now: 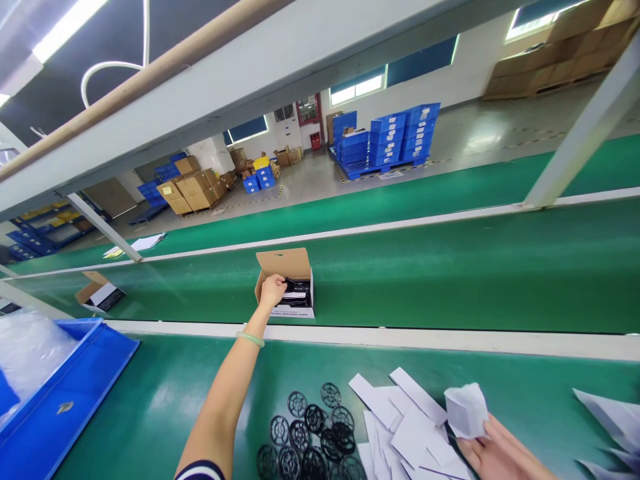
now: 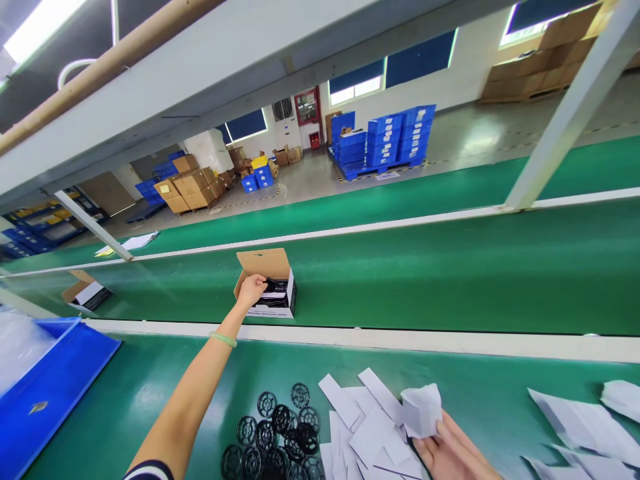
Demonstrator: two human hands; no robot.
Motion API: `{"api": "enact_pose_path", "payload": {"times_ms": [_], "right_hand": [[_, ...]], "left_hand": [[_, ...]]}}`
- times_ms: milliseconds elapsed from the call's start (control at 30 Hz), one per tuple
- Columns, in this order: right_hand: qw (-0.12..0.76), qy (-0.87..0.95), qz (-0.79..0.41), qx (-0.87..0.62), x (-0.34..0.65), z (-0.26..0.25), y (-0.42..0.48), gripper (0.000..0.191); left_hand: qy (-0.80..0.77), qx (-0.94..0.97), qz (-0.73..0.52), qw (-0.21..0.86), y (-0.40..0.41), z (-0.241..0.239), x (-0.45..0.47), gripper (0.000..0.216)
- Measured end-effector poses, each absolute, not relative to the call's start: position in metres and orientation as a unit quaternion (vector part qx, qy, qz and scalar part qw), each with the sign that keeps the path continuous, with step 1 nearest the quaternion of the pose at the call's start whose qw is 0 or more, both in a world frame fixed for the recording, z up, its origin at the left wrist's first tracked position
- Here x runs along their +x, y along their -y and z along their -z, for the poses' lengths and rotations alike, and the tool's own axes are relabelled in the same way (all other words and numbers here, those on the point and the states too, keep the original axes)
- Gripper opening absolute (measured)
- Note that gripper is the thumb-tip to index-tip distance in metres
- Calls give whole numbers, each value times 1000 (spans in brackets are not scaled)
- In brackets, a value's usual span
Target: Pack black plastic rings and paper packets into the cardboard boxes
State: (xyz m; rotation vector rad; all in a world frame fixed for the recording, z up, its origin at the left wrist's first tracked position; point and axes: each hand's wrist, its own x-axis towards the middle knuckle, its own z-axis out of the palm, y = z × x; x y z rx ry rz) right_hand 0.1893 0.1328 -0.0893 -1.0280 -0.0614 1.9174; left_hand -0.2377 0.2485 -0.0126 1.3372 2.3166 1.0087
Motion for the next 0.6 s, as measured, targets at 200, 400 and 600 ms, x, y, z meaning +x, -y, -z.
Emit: {"api": "enact_pose_path", "payload": {"times_ms": [200,400,600], "right_hand": [[445,10,-798,-407,188,75,-133,57],[446,19,-797,-408,188,76,-130,60],[477,156,-765,-404,186,65,-138,62]], "left_hand": [[-809,493,-301,107,-256,9,-214,13],[-789,568,-228,55,-263,9,-177,10],[-741,633,-221,38,-223,-11,-160,31]]}}
